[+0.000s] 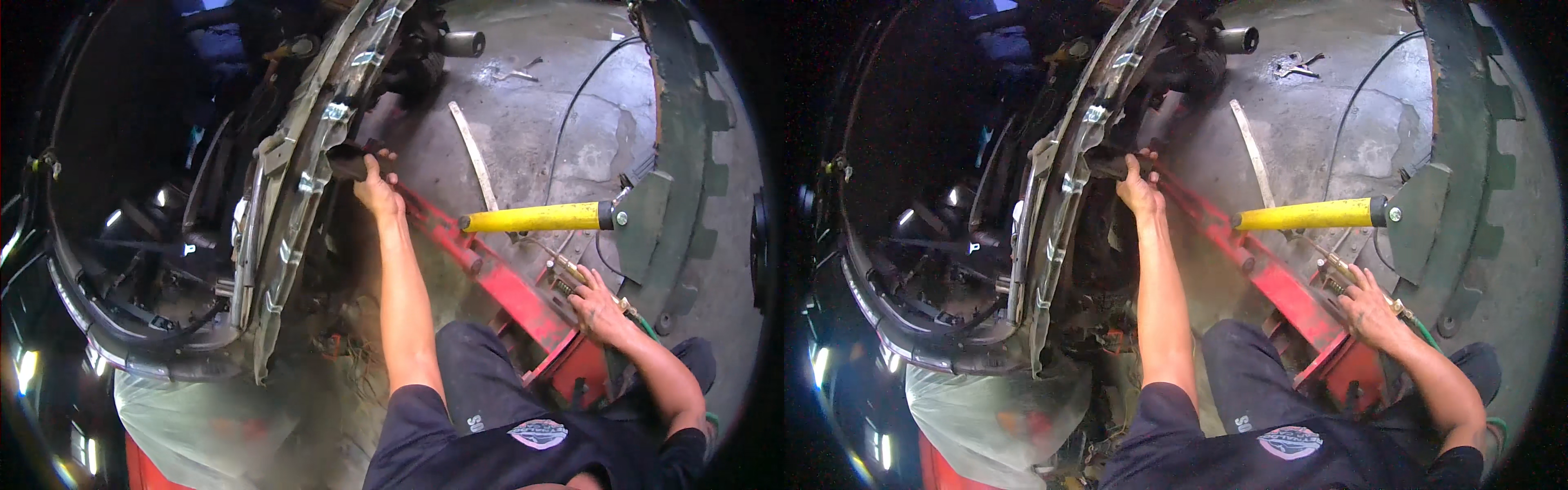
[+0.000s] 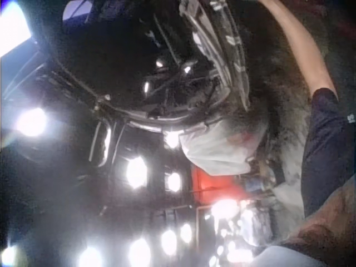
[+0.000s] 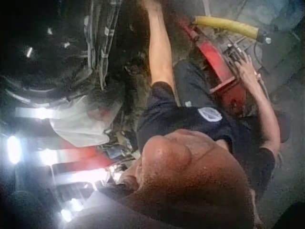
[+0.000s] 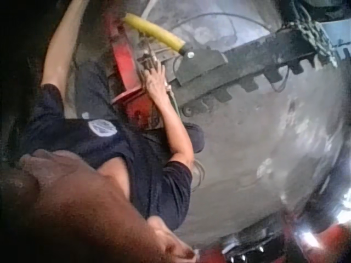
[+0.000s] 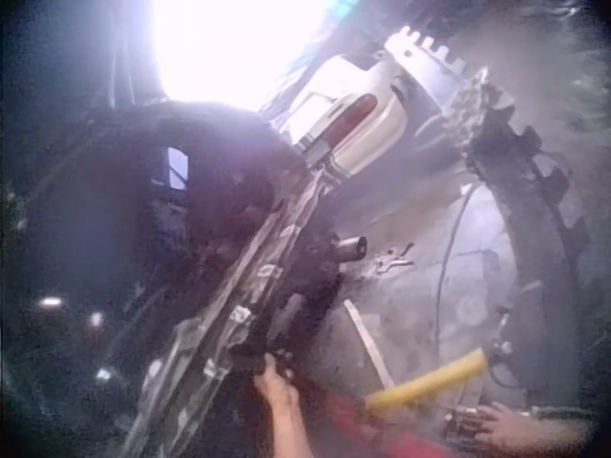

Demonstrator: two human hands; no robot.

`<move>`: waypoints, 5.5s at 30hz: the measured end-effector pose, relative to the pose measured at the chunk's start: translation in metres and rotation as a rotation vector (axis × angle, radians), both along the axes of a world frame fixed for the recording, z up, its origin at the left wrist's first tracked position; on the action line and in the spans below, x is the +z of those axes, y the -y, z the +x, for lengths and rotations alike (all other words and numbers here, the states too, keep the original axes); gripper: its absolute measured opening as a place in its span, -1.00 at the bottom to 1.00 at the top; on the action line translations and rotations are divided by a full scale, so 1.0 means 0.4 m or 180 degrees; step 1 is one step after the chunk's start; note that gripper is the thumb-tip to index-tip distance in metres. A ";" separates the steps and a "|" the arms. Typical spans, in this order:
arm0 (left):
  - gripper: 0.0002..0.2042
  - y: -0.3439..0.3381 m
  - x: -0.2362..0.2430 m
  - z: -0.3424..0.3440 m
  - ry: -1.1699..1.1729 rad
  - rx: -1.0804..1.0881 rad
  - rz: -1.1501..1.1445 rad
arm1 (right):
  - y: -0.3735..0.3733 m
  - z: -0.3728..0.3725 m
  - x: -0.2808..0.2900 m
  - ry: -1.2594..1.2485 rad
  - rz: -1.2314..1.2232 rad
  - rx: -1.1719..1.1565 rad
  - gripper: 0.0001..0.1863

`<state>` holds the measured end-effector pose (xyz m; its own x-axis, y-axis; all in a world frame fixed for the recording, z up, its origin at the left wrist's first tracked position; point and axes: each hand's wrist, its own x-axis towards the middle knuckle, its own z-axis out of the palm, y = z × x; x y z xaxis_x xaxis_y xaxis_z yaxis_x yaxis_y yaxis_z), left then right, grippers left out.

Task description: The person uses a wrench, a hammer, and a metal block to straighten and tighten components on a damaged car chassis.

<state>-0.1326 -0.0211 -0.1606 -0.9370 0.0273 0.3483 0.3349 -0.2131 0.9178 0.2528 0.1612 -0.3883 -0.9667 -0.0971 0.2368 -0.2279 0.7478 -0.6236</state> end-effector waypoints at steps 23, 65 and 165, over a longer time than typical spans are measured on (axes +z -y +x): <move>-0.86 0.000 -0.001 0.008 -0.0103 0.0097 0.0164 | 0.022 -0.009 -0.027 -0.0082 -0.0043 -0.0044 -0.68; -0.62 -0.030 -0.015 -0.001 -0.0173 0.0480 -0.0390 | -0.002 0.002 -0.043 -0.0158 -0.0278 -0.0148 -0.72; -0.69 -0.032 0.009 0.003 0.0214 0.0502 -0.0466 | 0.003 -0.001 -0.066 -0.0414 -0.0418 -0.0193 -0.78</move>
